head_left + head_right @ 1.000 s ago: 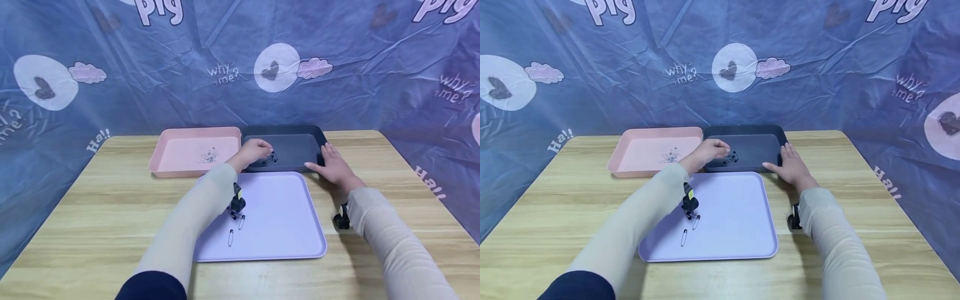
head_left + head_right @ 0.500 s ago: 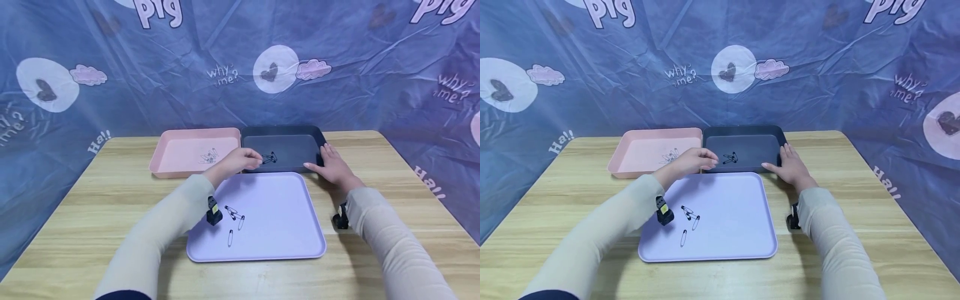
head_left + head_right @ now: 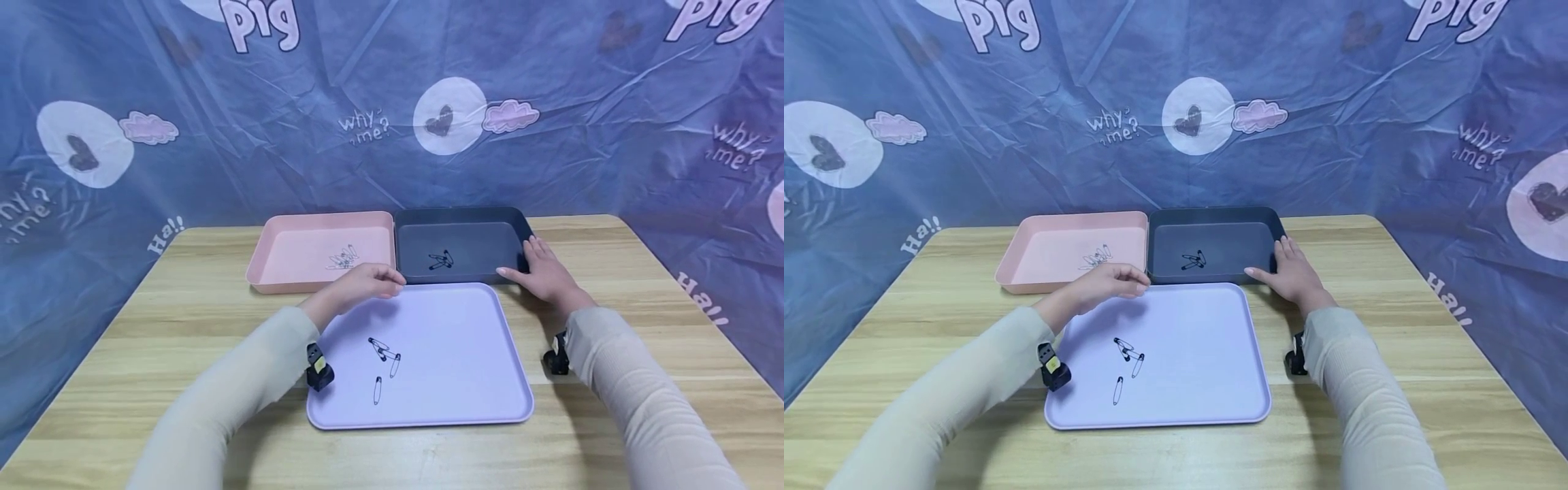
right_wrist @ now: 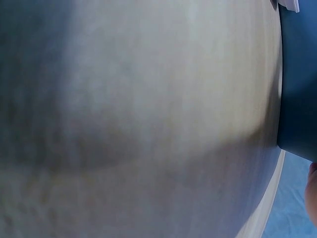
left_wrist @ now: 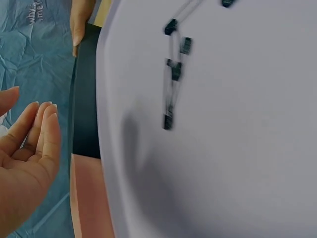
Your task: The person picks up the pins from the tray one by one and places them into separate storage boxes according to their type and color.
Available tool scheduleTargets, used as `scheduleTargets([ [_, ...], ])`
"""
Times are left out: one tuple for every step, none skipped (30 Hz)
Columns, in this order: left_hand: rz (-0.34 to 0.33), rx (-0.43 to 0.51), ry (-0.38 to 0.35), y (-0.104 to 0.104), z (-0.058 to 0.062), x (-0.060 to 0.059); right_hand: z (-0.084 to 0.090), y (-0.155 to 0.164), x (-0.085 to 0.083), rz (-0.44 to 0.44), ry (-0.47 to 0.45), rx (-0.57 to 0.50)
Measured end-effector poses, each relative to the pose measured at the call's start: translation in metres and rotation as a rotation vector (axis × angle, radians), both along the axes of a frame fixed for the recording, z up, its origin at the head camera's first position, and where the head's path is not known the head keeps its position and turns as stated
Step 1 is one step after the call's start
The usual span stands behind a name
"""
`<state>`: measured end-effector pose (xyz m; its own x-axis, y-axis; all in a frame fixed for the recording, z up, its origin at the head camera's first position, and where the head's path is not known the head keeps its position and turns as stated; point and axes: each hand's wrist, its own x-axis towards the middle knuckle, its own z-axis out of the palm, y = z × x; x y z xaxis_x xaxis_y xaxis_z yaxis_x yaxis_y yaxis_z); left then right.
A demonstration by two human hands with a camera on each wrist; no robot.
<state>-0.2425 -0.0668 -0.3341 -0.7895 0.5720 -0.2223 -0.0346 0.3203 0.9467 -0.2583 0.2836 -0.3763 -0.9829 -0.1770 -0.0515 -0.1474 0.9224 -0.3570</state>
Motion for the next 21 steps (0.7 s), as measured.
scheduleTargets([
  [-0.010,0.004,-0.004,-0.003,-0.002,0.001,0.000,0.000,0.000,-0.002,0.000,-0.003],
  [-0.021,0.001,-0.002,-0.005,-0.003,0.002,-0.001,0.000,-0.001,-0.004,-0.001,-0.003],
  [-0.030,0.000,0.000,-0.008,-0.005,0.003,-0.001,0.000,-0.001,-0.007,-0.002,-0.004],
  [-0.039,0.002,-0.002,-0.010,-0.006,0.004,-0.001,-0.001,-0.001,-0.009,-0.002,-0.004],
  [-0.044,-0.002,0.002,-0.012,-0.007,0.004,-0.001,-0.001,-0.001,-0.011,-0.002,-0.005],
  [-0.047,-0.008,0.004,-0.015,-0.008,0.005,-0.001,-0.001,-0.001,-0.011,-0.002,-0.007],
  [-0.052,-0.014,0.013,-0.017,-0.010,0.006,-0.001,-0.001,-0.001,-0.010,0.000,-0.008],
  [-0.054,-0.028,0.020,-0.019,-0.011,0.008,-0.001,-0.001,-0.001,-0.007,-0.001,-0.010],
  [-0.055,-0.050,0.026,-0.021,-0.012,0.009,-0.001,-0.002,-0.001,-0.004,-0.001,-0.012],
  [-0.062,-0.070,0.036,-0.023,-0.013,0.011,-0.001,-0.002,-0.001,-0.001,-0.002,-0.013],
  [-0.068,-0.100,0.053,-0.026,-0.014,0.012,-0.001,-0.002,-0.001,0.001,-0.005,-0.013],
  [-0.078,-0.127,0.068,-0.028,-0.015,0.014,-0.001,-0.003,-0.001,0.001,-0.010,-0.014],
  [-0.086,-0.160,0.085,-0.030,-0.016,0.015,-0.002,-0.003,-0.001,0.000,-0.014,-0.013],
  [-0.096,-0.184,0.091,-0.032,-0.016,0.016,-0.002,-0.003,-0.001,-0.002,-0.018,-0.012],
  [-0.107,-0.202,0.103,-0.034,-0.017,0.016,-0.003,-0.003,-0.001,-0.004,-0.021,-0.011],
  [-0.118,-0.218,0.114,-0.036,-0.017,0.017,-0.003,-0.003,-0.001,-0.006,-0.025,-0.011],
  [-0.124,-0.233,0.120,-0.037,-0.018,0.017,-0.002,-0.003,0.000,-0.007,-0.026,-0.013],
  [-0.131,-0.245,0.125,-0.038,-0.018,0.018,-0.002,-0.002,0.000,-0.008,-0.027,-0.017],
  [-0.137,-0.252,0.129,-0.038,-0.019,0.018,-0.001,-0.002,0.000,-0.009,-0.026,-0.019],
  [-0.143,-0.251,0.129,-0.038,-0.019,0.018,0.000,-0.002,0.001,-0.009,-0.027,-0.021],
  [-0.148,-0.256,0.134,-0.039,-0.020,0.018,0.001,-0.002,0.001,-0.009,-0.029,-0.024],
])
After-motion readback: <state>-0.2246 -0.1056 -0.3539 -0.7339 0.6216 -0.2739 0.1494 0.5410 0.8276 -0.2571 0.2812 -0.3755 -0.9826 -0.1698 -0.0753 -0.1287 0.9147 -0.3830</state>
